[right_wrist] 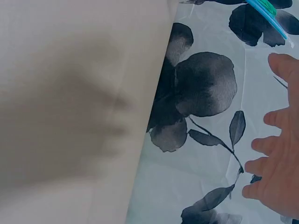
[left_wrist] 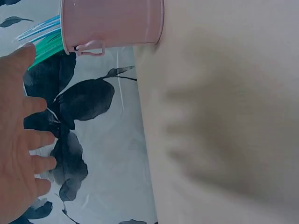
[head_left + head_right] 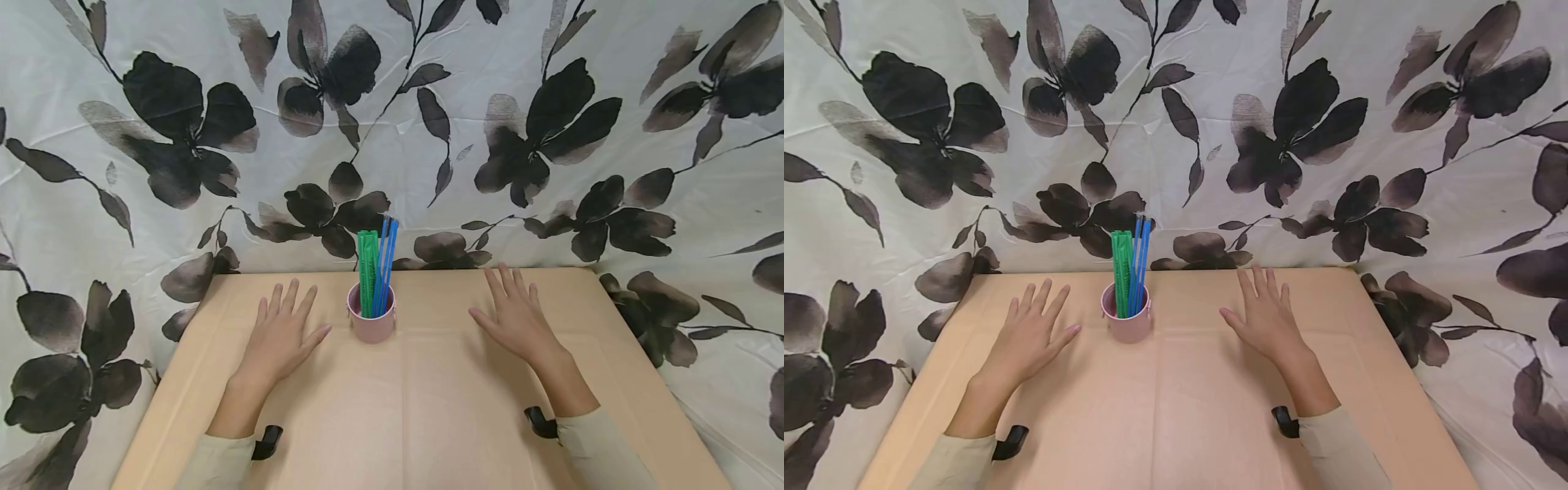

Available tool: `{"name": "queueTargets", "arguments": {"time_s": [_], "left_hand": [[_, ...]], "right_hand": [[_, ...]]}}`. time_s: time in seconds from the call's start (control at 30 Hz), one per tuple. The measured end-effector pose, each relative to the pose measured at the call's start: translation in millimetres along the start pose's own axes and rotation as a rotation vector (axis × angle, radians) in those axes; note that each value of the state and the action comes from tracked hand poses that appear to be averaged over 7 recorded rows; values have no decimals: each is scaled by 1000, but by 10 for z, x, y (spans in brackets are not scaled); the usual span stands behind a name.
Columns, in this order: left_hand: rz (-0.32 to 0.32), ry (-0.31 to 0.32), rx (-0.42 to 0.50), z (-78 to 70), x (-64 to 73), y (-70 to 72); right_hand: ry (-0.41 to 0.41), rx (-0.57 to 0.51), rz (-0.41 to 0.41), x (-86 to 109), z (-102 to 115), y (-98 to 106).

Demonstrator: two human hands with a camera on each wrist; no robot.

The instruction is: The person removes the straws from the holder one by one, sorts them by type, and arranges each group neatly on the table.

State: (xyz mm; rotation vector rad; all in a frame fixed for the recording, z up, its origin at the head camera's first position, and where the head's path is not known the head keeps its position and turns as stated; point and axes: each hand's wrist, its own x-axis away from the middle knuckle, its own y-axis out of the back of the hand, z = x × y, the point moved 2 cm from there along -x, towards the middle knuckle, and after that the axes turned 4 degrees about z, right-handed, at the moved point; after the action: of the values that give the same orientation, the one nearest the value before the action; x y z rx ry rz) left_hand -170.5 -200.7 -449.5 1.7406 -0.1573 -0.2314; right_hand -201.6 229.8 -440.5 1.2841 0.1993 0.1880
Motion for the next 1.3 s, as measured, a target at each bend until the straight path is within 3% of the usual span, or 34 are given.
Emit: {"name": "queueTargets", "arguments": {"time_s": [0.47,0.73,0.97,1.3], "left_hand": [[-42,-168,-8,-212,-178,-104],[-34,-213,5,-298,-321,-205],[-51,-221,89,-363,-420,-270],[-169,-246,305,-487,-477,-383]], "right_hand": [[92,-48,-51,-182,153,-14],[142,-97,-31,-335,317,-82],[174,-185,-3,-478,490,-168],[227,-276,19,-597,576,-275]]}}
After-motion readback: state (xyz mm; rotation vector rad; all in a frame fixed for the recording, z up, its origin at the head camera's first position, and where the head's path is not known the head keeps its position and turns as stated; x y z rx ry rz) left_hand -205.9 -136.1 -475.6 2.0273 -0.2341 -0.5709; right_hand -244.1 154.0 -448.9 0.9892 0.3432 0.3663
